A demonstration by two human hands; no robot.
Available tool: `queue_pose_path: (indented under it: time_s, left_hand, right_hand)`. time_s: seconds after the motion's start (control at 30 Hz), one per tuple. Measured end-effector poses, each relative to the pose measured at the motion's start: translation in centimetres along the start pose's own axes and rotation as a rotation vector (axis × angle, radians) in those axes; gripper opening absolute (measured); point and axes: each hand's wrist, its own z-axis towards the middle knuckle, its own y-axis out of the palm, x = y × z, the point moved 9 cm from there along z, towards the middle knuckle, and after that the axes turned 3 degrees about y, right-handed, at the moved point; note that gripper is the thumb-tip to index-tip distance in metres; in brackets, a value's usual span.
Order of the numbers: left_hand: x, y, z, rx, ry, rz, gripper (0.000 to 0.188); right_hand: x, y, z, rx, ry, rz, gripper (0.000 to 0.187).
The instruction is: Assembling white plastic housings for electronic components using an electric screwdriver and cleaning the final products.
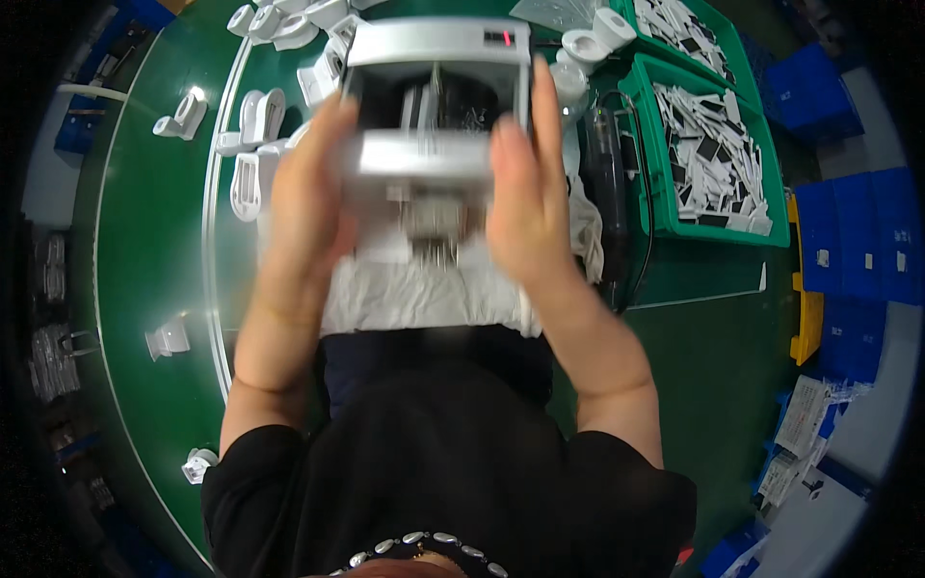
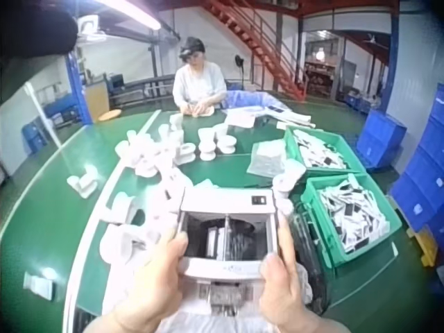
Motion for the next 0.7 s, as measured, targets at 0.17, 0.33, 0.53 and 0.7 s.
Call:
queue_pose_path:
  time_s: [0.17, 0.33, 0.53, 0.7]
  left_hand:
    - [-2.5, -3.1, 4.5, 0.167, -0.077, 0.09, 0.04]
    - [-1.5, -1.5, 0.7, 0.143, -0.125, 0.086, 0.058]
    - [-0.8, 0.8, -1.9, 0.018, -0.091, -0.058, 0.06]
    - [-4.0, -0.9, -0.4, 0.03, -0.078, -0.06, 0.063]
  right_hand:
    - [2.4, -0.3, 3.4, 0.052, -0.037, -0.019, 0.06]
    - [0.9, 0.4, 2.1, 0.025, 0.05, -0.072, 0.058]
    - [1.0, -0.6, 0.3, -0.038, 0.018, 0.04, 0.059]
    - [3.6, -1.0, 0.9, -0.073, 0.012, 0.043, 0.058]
